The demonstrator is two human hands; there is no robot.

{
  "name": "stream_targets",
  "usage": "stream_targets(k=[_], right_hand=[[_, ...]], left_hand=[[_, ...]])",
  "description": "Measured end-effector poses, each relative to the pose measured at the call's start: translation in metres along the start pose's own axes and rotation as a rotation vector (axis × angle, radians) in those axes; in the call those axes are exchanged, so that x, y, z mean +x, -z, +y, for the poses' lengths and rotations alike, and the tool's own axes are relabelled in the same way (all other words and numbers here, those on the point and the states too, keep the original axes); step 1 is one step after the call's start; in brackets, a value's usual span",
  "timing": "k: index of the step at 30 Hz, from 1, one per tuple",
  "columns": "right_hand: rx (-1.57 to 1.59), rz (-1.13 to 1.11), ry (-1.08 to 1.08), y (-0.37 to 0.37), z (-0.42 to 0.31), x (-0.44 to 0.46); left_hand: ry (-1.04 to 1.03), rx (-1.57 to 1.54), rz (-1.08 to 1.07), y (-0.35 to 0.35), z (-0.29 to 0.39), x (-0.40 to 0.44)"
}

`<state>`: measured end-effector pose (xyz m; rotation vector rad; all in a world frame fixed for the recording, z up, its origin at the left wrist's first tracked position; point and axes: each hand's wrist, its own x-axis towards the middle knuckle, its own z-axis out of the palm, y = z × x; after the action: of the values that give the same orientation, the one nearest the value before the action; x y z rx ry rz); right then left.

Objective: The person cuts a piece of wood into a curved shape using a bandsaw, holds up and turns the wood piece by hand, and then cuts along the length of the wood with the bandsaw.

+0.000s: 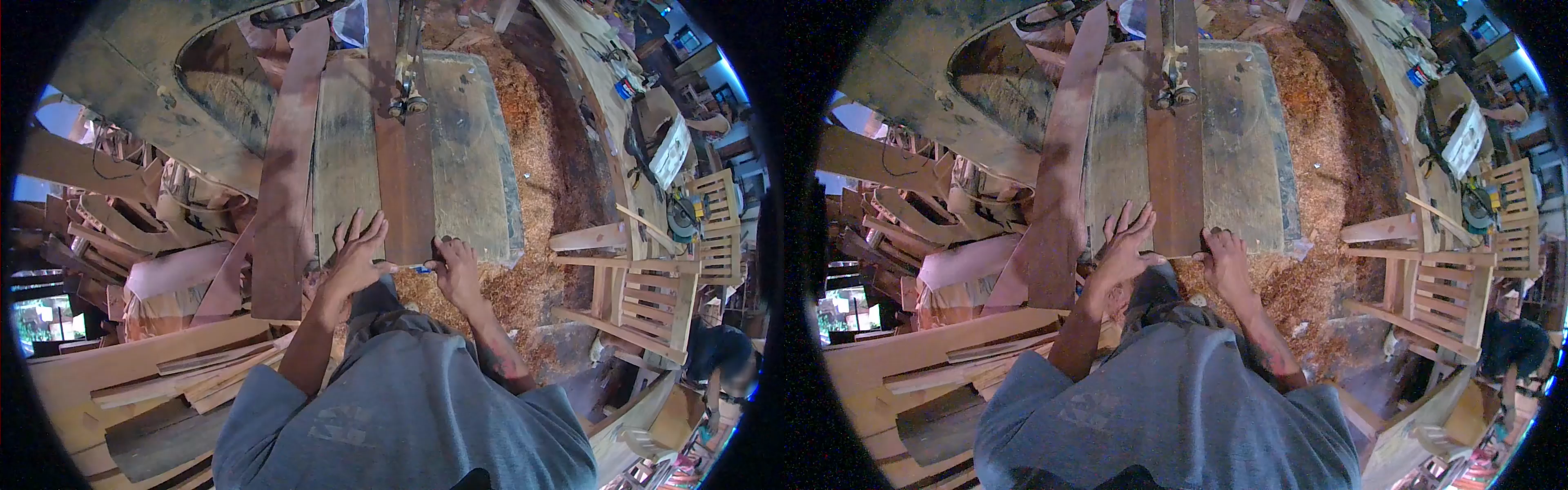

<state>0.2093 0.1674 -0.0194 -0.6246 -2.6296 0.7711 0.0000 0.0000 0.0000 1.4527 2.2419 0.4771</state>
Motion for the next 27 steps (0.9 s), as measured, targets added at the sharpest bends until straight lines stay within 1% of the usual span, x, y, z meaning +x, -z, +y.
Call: stream_targets(k=[9, 12, 15, 17, 23, 27], right_hand=[[0.013, 0.031, 0.010, 0.002, -0.002, 0.007], [0.000, -0.038, -0.020, 0.005, -0.003, 0.008], [0.012, 0.008, -0.017, 0.002, -0.002, 0.008], [0.047, 0.014, -0.007, 0.001, 0.000, 0.009], [0.064, 0.026, -0.024, 0.004, -0.004, 0.014], [0.022, 0.023, -0.028, 0.003, 0.000, 0.018]], left_hand=[[-0.005, 0.008, 0.039, -0.001, -0.003, 0.003], [-0.007, -0.002, 0.038, -0.001, -0.001, 0.003], [0.010, -0.005, 0.037, 0.000, 0.000, 0.003], [-0.021, -0.003, 0.078, -0.003, -0.001, 0.003], [0.001, -0.003, 0.056, 0.001, -0.001, 0.008], [0.004, 0.005, 0.042, 0.003, -0.003, 0.013]])
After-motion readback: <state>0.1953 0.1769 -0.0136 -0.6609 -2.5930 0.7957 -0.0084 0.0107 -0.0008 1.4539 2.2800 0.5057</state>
